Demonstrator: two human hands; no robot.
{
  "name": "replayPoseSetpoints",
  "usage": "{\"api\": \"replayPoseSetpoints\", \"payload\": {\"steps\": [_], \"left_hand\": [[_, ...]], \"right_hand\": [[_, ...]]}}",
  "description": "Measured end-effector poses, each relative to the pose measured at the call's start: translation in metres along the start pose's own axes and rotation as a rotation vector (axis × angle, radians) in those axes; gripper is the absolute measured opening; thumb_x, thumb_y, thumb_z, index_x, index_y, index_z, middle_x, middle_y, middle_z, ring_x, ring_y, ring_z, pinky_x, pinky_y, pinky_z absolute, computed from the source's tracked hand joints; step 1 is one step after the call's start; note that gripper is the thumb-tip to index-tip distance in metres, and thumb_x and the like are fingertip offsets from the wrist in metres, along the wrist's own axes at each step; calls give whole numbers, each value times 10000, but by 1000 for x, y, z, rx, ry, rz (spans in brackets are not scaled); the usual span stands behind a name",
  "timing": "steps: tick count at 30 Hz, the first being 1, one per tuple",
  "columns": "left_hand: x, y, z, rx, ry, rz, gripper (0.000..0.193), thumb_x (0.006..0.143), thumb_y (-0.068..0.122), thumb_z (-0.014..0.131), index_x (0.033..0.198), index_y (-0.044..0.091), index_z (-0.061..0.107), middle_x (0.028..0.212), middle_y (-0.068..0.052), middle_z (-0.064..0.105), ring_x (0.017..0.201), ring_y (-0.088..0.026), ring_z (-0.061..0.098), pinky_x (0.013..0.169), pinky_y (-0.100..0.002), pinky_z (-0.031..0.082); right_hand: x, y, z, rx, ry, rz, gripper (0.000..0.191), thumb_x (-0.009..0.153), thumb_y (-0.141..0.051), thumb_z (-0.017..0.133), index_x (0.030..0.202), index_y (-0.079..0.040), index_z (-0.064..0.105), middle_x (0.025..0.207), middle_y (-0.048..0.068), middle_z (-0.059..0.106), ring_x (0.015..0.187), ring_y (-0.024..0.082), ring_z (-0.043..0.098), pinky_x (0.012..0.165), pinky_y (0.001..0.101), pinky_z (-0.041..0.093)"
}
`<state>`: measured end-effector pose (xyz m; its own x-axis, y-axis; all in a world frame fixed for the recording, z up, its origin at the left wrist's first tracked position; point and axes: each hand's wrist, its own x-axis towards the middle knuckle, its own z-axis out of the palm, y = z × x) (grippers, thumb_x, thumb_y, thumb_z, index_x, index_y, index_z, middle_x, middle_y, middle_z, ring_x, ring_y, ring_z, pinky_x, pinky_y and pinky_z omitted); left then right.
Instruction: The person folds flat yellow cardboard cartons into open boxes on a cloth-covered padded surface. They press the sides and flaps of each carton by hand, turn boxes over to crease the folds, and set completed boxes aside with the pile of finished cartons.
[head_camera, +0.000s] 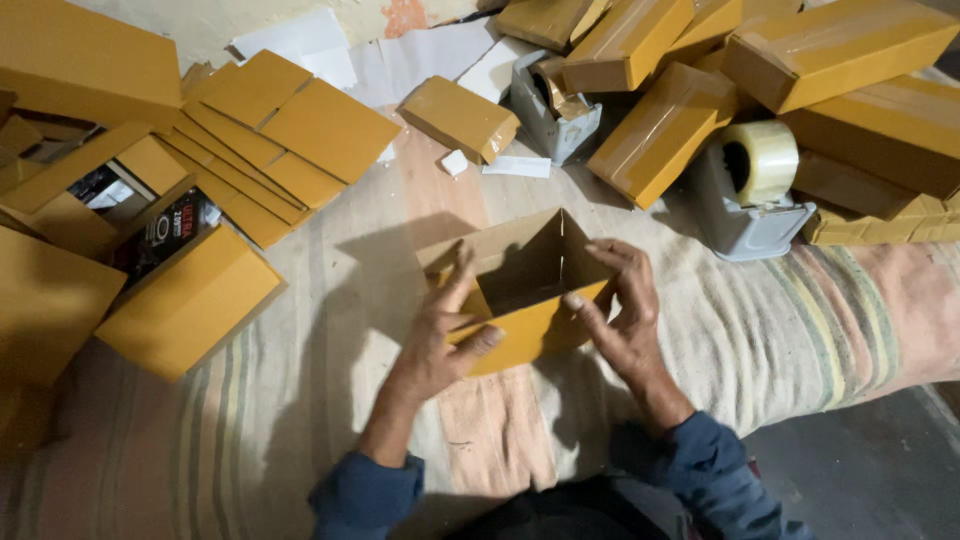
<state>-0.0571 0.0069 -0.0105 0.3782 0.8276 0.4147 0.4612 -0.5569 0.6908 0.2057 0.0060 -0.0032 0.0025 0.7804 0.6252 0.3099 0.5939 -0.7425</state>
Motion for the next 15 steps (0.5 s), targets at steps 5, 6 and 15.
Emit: {"api": "replayPoseSetpoints", "payload": {"steps": [5,6,15], "left_hand": [[1,11,14,50,106,81,857,913,667,644,1486,61,443,1684,-208,321,1610,-391,270,1310,-502,247],[3,11,14,121,141,122,1006,899,671,675,1607,39,343,1677,-192,358,1616,-371,299,1331,-501,248],[20,6,-11,-164,-132,0,1108,828,569,782,1648,87,214,1695,-250,260,1611,-415,130,1277,-501,172]], "right_hand": [[6,8,-10,-46,-60,22,358,891,-145,777,1198,-2,663,1385,177,581,1093,229,629,796,311,551],[5,8,-11,-77,-67,56,346,861,-153,793,1150,-5,673,1374,176,596,1009,213,646,721,299,547],[-3,0,-8,35,40,-14,432,907,-118,769,1279,31,609,1443,193,528,1268,255,597,992,341,556]]}}
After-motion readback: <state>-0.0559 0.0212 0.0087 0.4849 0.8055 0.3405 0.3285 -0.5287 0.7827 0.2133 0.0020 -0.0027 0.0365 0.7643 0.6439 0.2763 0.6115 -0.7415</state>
